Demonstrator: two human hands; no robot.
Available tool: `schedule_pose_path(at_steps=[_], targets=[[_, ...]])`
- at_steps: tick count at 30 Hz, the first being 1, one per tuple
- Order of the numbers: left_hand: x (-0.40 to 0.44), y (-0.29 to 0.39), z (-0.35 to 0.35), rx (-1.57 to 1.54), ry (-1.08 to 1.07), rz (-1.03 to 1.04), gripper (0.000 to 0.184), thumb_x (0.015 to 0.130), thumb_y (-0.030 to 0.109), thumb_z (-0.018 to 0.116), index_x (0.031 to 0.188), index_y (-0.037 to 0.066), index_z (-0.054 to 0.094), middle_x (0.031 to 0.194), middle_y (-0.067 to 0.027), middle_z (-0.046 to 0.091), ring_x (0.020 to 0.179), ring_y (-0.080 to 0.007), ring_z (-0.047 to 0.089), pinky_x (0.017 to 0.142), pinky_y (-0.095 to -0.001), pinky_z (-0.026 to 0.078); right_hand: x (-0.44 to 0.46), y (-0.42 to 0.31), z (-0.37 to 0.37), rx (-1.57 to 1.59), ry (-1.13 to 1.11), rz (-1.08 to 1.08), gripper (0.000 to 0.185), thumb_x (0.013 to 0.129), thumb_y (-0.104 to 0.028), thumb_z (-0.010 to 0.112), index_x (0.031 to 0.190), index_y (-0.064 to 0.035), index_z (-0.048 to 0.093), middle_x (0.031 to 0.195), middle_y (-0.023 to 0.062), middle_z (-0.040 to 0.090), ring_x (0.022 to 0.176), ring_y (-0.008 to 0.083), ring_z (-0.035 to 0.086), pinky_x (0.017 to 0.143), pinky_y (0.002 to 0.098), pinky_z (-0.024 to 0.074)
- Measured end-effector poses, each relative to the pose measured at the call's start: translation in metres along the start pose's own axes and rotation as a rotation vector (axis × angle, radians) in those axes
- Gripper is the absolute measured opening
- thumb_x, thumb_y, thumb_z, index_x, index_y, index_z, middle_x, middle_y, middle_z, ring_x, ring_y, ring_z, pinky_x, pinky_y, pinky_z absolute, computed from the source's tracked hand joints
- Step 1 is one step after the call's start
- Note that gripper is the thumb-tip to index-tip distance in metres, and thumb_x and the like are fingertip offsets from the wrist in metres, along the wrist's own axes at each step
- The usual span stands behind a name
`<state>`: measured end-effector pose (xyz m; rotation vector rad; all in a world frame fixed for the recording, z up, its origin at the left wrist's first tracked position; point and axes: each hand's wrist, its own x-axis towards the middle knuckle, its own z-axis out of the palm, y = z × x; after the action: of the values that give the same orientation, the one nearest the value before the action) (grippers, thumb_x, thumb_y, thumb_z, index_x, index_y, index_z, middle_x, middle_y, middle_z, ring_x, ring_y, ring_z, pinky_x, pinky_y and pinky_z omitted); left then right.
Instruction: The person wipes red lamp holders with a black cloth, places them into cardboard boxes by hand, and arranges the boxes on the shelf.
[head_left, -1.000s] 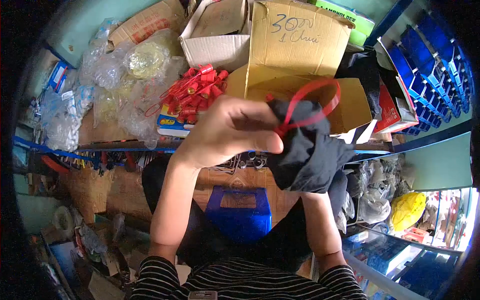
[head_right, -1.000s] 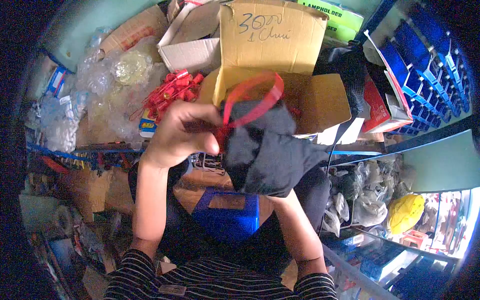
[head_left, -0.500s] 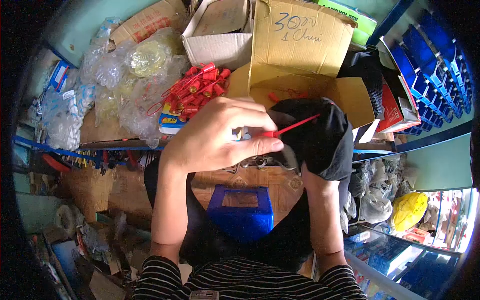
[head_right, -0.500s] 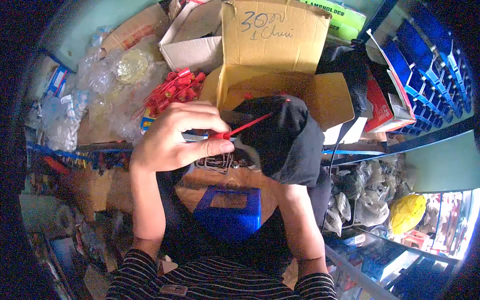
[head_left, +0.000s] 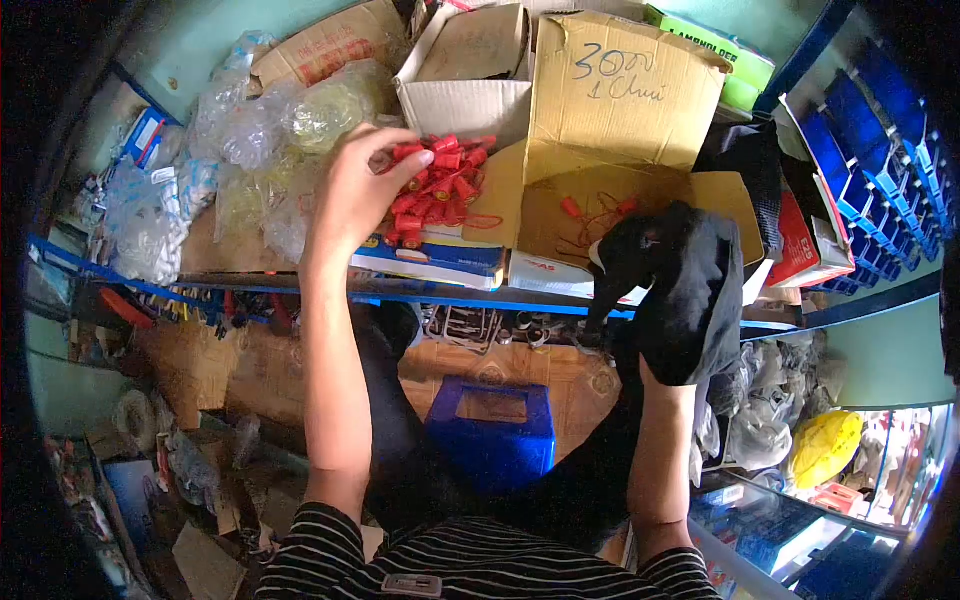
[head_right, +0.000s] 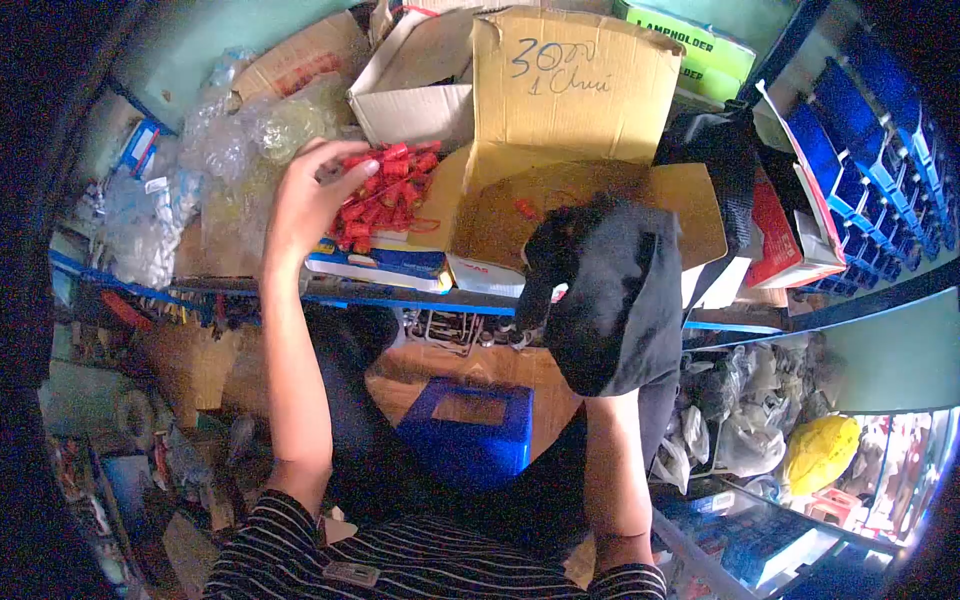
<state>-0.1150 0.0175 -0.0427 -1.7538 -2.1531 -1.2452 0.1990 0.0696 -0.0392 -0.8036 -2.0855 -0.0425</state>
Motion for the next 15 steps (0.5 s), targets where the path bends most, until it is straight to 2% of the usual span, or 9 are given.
schedule_pose_path(at_steps=[2,4,6,7,9,10,12,13,15], targets=[[0.000,0.004,0.004,0.061,0.109,0.074,0.028,0.088,0.022,0.076,0.107,0.002,0.071,0.089,-0.0096,0.068,0.080,-0.0202,0.063,0.075,-0.0309,0.050,0.000,0.015,-0.002,-0.068,0.005,-0.025,0.028,0.077,-0.019,0.073,0.101,-0.0078,0.067,0.099,0.0138,0.066,0.094,0.0381,0.060,0.083,0.0440,0.0487],[0.000,0.027,-0.004,-0.085,0.068,-0.049,0.030,0.089,0.022,0.075,0.110,0.002,0.070,0.089,-0.0092,0.067,0.081,-0.0213,0.064,0.075,-0.0306,0.050,-0.017,0.038,-0.008,-0.053,0.014,0.086,0.028,0.080,-0.018,0.071,0.105,-0.0067,0.068,0.108,0.0154,0.066,0.101,0.0377,0.061,0.090,0.0439,0.0483],[0.002,0.052,-0.004,-0.227,-0.040,-0.052,0.029,0.089,0.021,0.074,0.111,0.002,0.069,0.091,-0.0086,0.067,0.082,-0.0202,0.064,0.076,-0.0304,0.050,-0.040,0.055,-0.002,0.371,0.177,0.345,0.031,0.083,-0.017,0.069,0.111,-0.0054,0.068,0.116,0.0161,0.067,0.108,0.0356,0.061,0.095,0.0430,0.0482],[0.004,0.066,0.001,-0.292,-0.123,0.005,0.028,0.090,0.019,0.074,0.111,0.001,0.069,0.094,-0.0082,0.068,0.082,-0.0186,0.064,0.078,-0.0304,0.050,-0.048,0.060,0.005,0.772,0.335,0.505,0.034,0.082,-0.018,0.071,0.113,-0.0052,0.067,0.115,0.0153,0.067,0.107,0.0344,0.062,0.095,0.0420,0.0486],[0.011,0.086,0.023,-0.308,-0.343,0.183,0.025,0.089,0.013,0.072,0.109,0.001,0.068,0.098,-0.0088,0.068,0.086,-0.0197,0.066,0.082,-0.0324,0.051,-0.058,0.069,0.010,1.018,0.422,0.608,0.040,0.082,-0.020,0.074,0.118,-0.0048,0.064,0.116,0.0145,0.067,0.108,0.0320,0.062,0.096,0.0402,0.0489],[0.020,0.091,0.041,-0.257,-0.479,0.303,0.024,0.087,0.009,0.072,0.109,0.000,0.068,0.100,-0.0099,0.069,0.090,-0.0223,0.067,0.084,-0.0344,0.052,-0.060,0.074,0.009,0.860,0.350,0.561,0.043,0.083,-0.021,0.074,0.121,-0.0046,0.062,0.118,0.0144,0.066,0.109,0.0307,0.061,0.097,0.0394,0.0487],[0.032,0.090,0.073,-0.114,-0.683,0.506,0.032,0.078,-0.005,0.070,0.109,0.000,0.066,0.107,-0.0165,0.067,0.117,-0.0335,0.059,0.096,-0.0404,0.048,-0.064,0.082,0.007,0.546,0.205,0.468,0.049,0.084,-0.024,0.075,0.127,-0.0042,0.059,0.122,0.0141,0.064,0.112,0.0282,0.060,0.098,0.0377,0.0483],[0.017,0.057,0.110,-0.232,-0.484,0.535,0.029,0.082,-0.001,0.065,0.111,0.003,0.068,0.115,-0.0187,0.066,0.125,-0.0314,0.056,0.103,-0.0383,0.046,-0.065,0.083,0.015,0.416,0.228,0.462,0.049,0.083,-0.024,0.076,0.125,-0.0042,0.060,0.121,0.0135,0.065,0.110,0.0279,0.061,0.097,0.0377,0.0491],[0.010,0.037,0.134,-0.530,-0.528,0.443,0.026,0.085,0.002,0.060,0.110,0.005,0.068,0.117,-0.0168,0.066,0.119,-0.0305,0.058,0.099,-0.0394,0.047,-0.059,0.077,0.048,0.176,0.371,0.502,0.046,0.079,-0.025,0.079,0.118,-0.0042,0.064,0.114,0.0120,0.067,0.102,0.0282,0.064,0.090,0.0383,0.0515]])
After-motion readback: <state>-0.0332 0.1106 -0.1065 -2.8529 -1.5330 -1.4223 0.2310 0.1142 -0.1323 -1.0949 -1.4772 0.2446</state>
